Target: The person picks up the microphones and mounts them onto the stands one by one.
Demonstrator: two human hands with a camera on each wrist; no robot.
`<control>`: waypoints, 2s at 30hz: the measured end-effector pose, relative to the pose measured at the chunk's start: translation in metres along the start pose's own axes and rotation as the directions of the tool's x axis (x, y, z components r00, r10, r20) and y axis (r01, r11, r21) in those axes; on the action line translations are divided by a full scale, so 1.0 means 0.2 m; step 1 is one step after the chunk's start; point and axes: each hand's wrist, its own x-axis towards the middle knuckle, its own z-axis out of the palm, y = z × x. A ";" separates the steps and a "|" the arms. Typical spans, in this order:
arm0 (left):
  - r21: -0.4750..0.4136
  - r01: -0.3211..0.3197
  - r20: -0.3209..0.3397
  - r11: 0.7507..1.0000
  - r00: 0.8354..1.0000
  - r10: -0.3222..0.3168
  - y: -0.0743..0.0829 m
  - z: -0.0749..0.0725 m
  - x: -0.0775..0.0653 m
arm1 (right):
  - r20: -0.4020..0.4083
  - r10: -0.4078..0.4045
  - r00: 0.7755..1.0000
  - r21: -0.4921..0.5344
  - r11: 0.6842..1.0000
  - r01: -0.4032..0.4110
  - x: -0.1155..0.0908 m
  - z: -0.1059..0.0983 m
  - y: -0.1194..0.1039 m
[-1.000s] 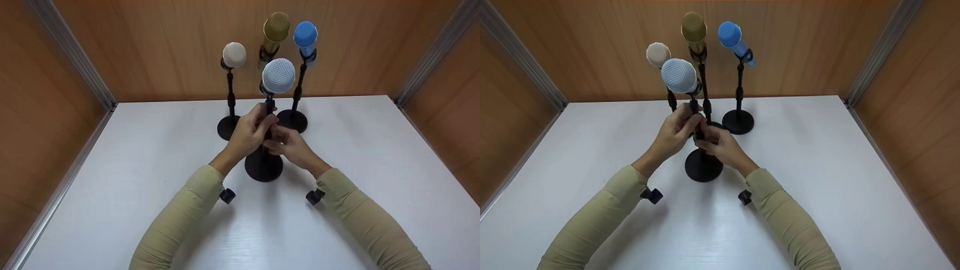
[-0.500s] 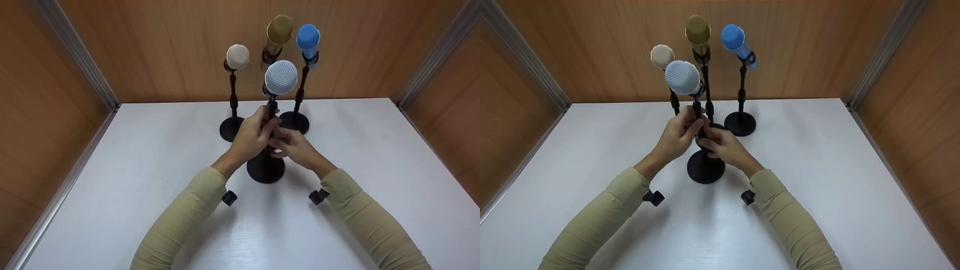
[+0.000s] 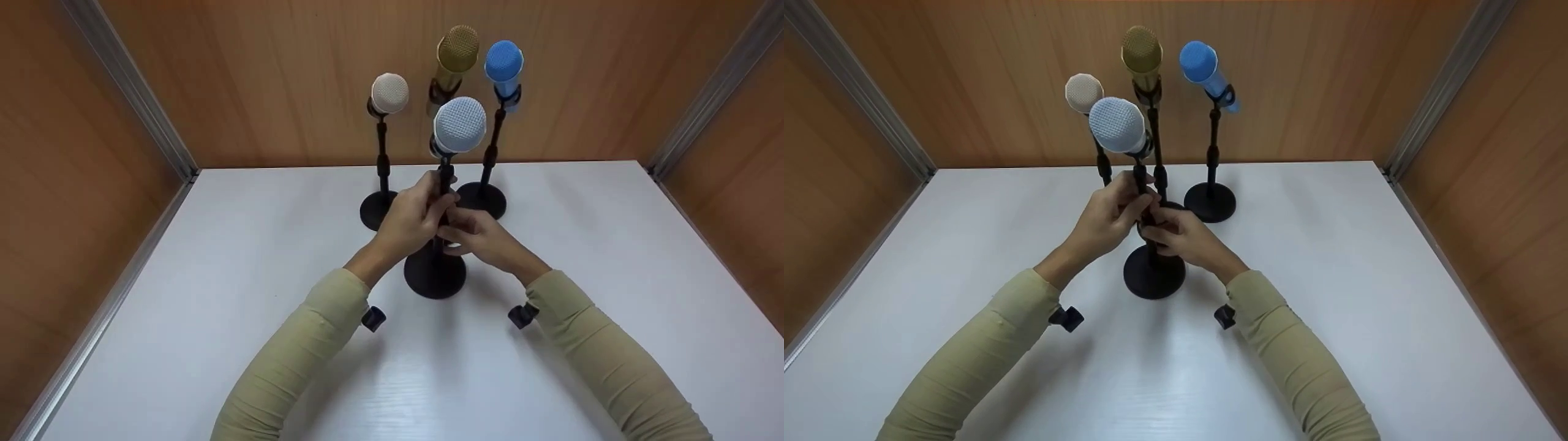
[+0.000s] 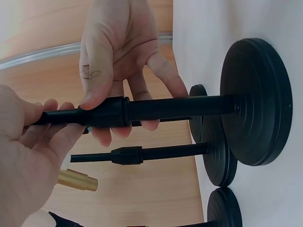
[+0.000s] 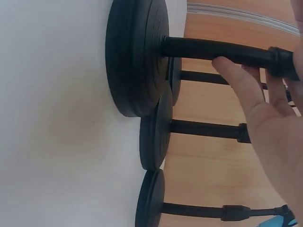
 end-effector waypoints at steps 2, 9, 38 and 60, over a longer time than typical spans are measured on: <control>0.022 -0.004 -0.001 1.000 1.000 0.004 0.00 0.00 0.00 | -0.004 -0.008 1.000 0.004 1.000 0.008 0.00 0.01 0.01; 0.063 -0.029 -0.039 0.998 0.999 0.031 -0.01 0.00 0.00 | -0.057 -0.016 0.998 0.004 1.000 0.016 0.01 0.02 0.03; 0.040 0.024 -0.052 0.999 0.998 -0.022 -0.02 -0.06 -0.05 | 0.033 -0.163 0.986 -0.445 0.881 0.161 0.02 -0.02 -0.04; 0.581 0.203 0.418 0.788 0.756 -0.503 -0.24 0.00 -0.34 | 0.162 0.203 0.966 -0.804 0.595 0.010 -0.04 0.07 0.06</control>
